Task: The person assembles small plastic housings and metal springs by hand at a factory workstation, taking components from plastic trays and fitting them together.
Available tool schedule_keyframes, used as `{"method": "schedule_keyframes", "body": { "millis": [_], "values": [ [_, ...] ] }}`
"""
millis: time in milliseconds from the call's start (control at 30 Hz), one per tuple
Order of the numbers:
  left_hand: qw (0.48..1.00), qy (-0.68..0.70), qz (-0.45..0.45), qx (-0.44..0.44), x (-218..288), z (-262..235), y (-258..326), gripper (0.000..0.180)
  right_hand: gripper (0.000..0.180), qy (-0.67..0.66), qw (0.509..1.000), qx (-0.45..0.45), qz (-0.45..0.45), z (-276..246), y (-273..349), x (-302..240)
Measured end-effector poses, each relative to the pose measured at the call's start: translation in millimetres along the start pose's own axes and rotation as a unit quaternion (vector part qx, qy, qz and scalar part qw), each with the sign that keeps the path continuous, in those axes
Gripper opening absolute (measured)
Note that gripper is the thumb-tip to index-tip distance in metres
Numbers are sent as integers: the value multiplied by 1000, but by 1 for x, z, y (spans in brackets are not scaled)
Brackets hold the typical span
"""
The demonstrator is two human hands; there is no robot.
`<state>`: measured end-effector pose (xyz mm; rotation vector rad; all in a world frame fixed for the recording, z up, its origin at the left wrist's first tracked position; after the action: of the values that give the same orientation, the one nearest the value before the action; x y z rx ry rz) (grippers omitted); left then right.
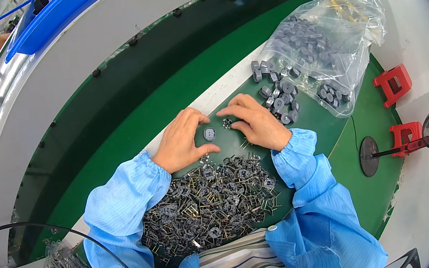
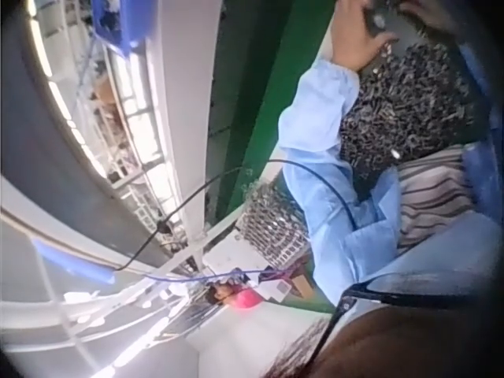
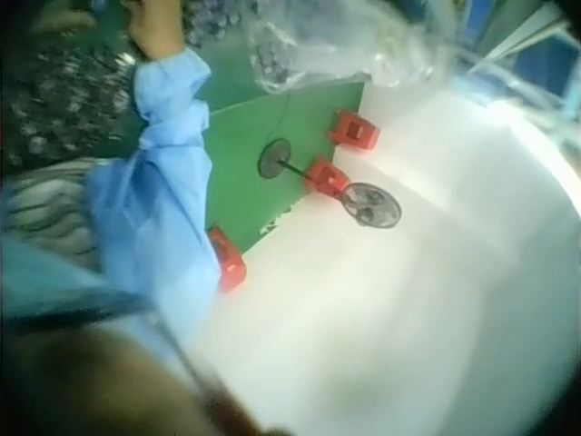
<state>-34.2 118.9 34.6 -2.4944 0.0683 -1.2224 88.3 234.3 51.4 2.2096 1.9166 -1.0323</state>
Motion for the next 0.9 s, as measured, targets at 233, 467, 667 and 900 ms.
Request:
{"method": "schedule_keyframes", "body": {
  "millis": [233,467,667,900],
  "values": [
    [998,2,38,-58,-5,7,2,42,14,-18,999,-36,5,19,3,11],
    [1000,-11,-7,-18,-13,4,3,38,13,-112,989,-12,92,30,-7,4],
    [1000,-4,15,-14,-13,5,3,38,15,-57,997,21,40,34,-6,-4],
    [1000,-4,15,-4,-15,4,4,38,19,50,997,50,-31,25,-12,-29]
  ]
}}
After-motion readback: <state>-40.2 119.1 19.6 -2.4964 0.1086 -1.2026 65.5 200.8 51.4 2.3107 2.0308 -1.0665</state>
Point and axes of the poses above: each hand's wrist, its own y-axis away from the middle knuckle, its own z-axis out of the palm, x = y × z, the point moved 8 cm from there along -y, towards the middle knuckle, and after that the axes turned 9 degrees about y, right-handed, at the moved point
